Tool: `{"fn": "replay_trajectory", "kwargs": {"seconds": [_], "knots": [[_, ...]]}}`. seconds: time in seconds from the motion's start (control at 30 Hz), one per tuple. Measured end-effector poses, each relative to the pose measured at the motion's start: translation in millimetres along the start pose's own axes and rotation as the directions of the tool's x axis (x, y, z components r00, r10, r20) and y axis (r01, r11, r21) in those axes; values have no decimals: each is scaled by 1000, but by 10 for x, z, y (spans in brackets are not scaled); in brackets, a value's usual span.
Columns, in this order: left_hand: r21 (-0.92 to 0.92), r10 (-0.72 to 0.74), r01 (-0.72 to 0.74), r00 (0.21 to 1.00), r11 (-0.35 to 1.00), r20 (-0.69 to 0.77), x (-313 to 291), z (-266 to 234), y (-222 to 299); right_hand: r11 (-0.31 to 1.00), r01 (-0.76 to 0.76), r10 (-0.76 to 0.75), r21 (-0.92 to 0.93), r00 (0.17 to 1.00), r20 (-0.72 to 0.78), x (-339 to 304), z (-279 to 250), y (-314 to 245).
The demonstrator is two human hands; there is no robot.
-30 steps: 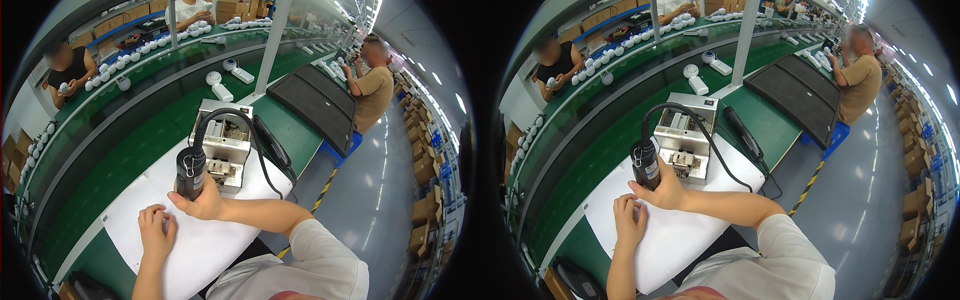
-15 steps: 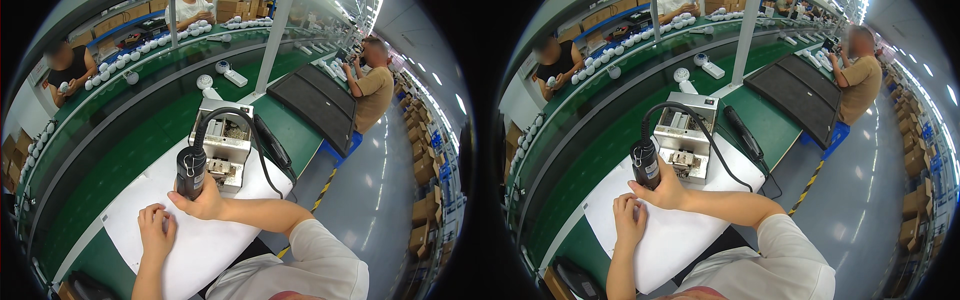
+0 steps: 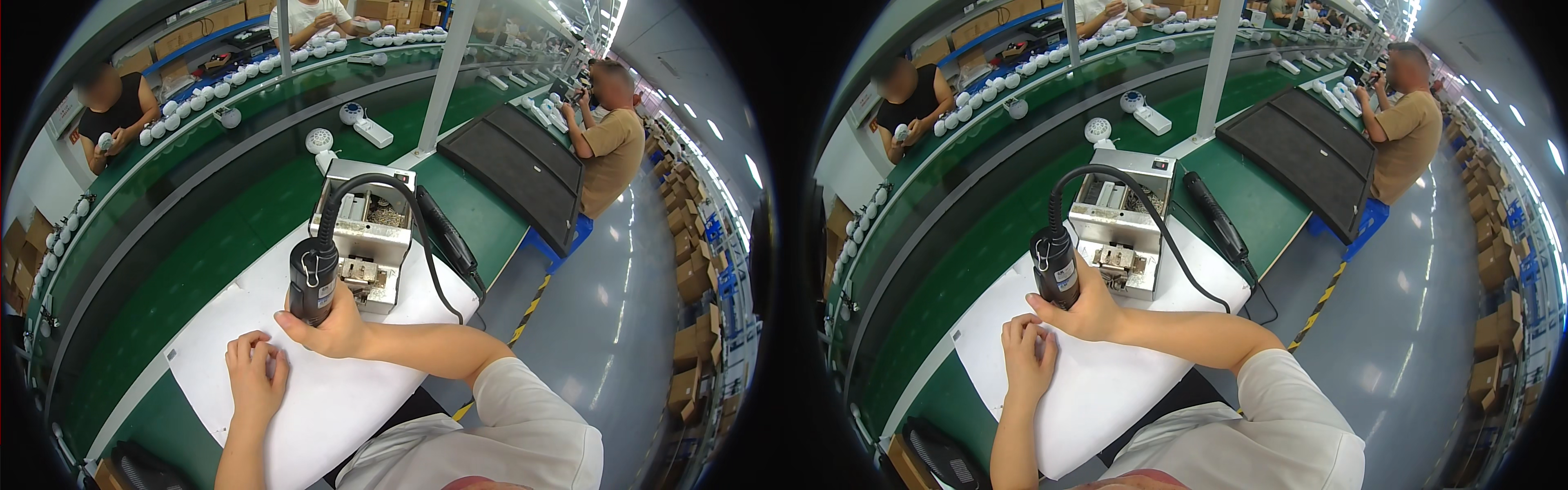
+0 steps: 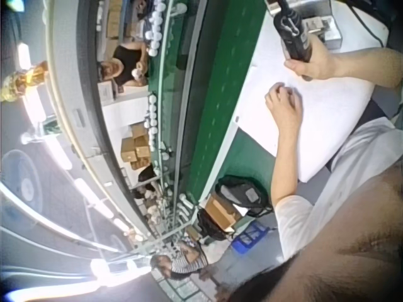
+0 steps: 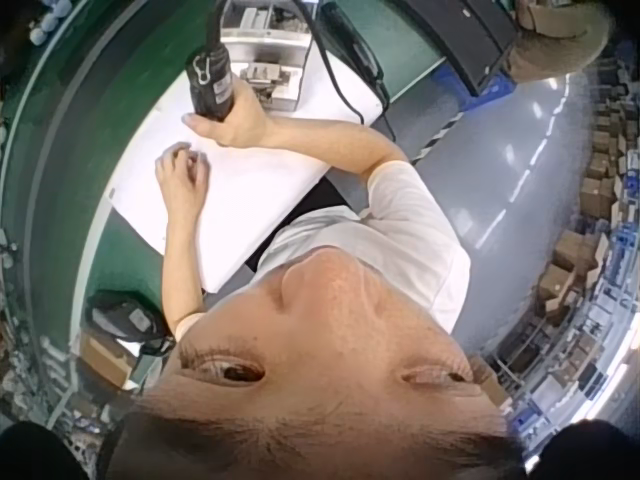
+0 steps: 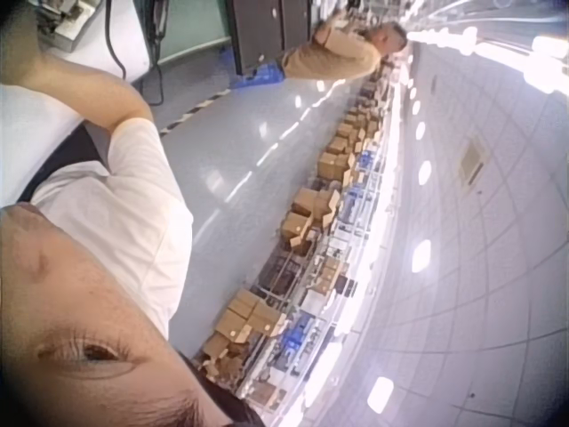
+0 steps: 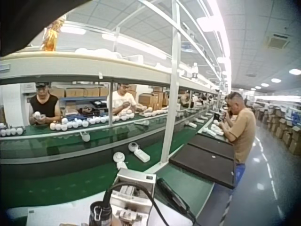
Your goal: Assembling the components of a handheld fan using an electric screwdriver at a production station.
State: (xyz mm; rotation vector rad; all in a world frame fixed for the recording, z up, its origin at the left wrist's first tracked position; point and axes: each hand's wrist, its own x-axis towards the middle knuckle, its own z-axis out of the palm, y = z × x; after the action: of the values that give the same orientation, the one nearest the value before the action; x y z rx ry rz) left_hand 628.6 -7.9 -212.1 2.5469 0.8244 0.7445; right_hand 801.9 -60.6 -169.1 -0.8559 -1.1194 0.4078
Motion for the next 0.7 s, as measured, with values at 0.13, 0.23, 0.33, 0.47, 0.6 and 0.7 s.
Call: {"fn": "replay_trajectory", "kwargs": {"seconds": [0.13, 0.23, 0.33, 0.47, 0.6, 0.7], "knots": [[-10, -4, 4, 1000, 1000, 25, 6, -8, 14, 1000, -16, 16, 20, 1000, -12, -9, -10, 0], [-12, 1, -1, 1000, 1000, -5, -2, -11, 21, 1000, -15, 15, -9, 1000, 1, -3, -5, -12], [-24, 3, -4, 1000, 1000, -11, -6, -8, 27, 999, -17, 17, -32, 1000, 13, -19, -20, -2], [-43, -13, 12, 1000, 999, -2, -1, -15, 36, 998, -33, 35, -57, 998, 49, -37, -42, 25], [-95, -52, 55, 998, 994, 29, 1, -28, 40, 998, -14, 16, -56, 999, 32, -38, -38, 25], [-98, -49, 52, 998, 994, 31, 3, -24, 11, 998, -19, 21, -52, 999, 39, -33, -40, 28]]}}
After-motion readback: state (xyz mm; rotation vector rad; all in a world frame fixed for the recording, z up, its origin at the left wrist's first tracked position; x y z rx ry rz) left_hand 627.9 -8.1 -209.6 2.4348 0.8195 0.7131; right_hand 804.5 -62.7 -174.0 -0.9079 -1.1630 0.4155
